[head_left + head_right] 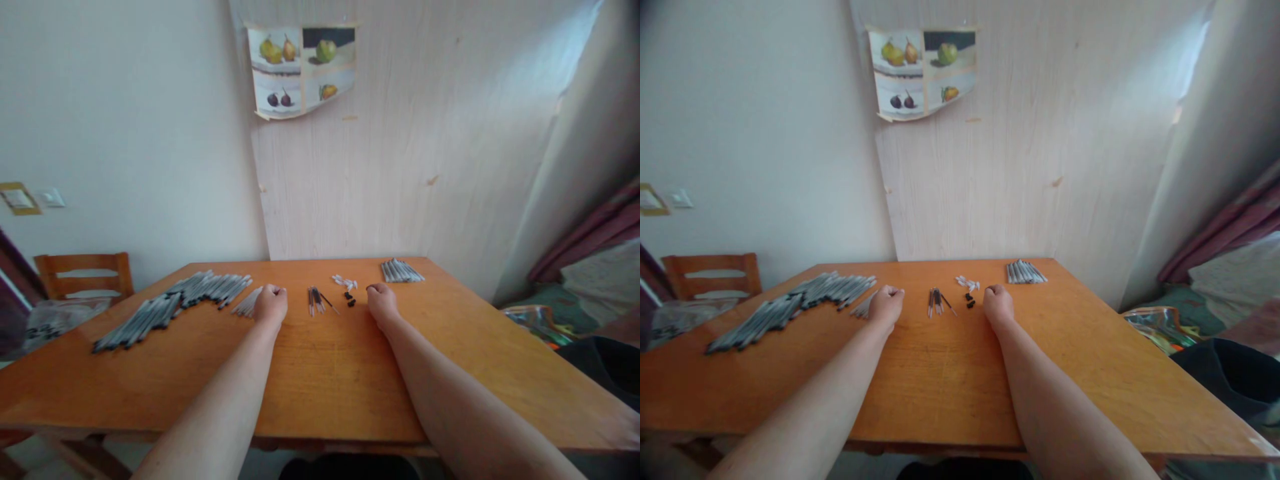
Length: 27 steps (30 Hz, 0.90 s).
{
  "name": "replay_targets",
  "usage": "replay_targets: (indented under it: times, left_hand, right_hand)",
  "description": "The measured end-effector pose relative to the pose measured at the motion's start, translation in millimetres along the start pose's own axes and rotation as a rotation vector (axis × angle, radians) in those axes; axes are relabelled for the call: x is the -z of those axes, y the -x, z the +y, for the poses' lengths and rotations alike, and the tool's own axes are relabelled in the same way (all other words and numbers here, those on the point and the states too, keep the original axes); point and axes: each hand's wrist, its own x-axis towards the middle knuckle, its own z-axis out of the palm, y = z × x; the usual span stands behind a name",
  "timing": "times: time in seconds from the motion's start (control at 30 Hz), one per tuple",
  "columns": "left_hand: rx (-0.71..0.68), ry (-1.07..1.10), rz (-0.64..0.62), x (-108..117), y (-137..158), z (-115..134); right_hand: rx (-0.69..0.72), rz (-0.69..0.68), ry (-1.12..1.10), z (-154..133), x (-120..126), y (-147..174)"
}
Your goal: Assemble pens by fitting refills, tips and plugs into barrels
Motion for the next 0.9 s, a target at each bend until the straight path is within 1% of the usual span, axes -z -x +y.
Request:
replay_targets:
  times: [0.17,0.3,0.4,0.6,0.77,0.9]
  left_hand:
    - [-0.032,-0.273,-0.029,28,-6,-8]
    - [-0.057,-0.461,-0.055,53,-8,-18]
    - [-0.103,-0.553,-0.084,64,-8,-25]
    - [-0.116,-0.631,-0.097,66,-4,-32]
    - [-0.147,-0.69,-0.114,65,-1,-31]
    - [-0.144,-0.704,-0.118,64,0,-30]
  right_hand:
    - [0.018,-0.016,0.017,0,1,0]
    - [0.014,-0.014,0.071,3,-2,-2]
    - [0.022,-0.032,0.098,4,-4,-4]
    - [0.029,-0.046,0.13,4,-3,-4]
    - [0.036,-0.049,0.131,4,-2,-2]
    - [0.047,-0.041,0.132,3,-1,-1]
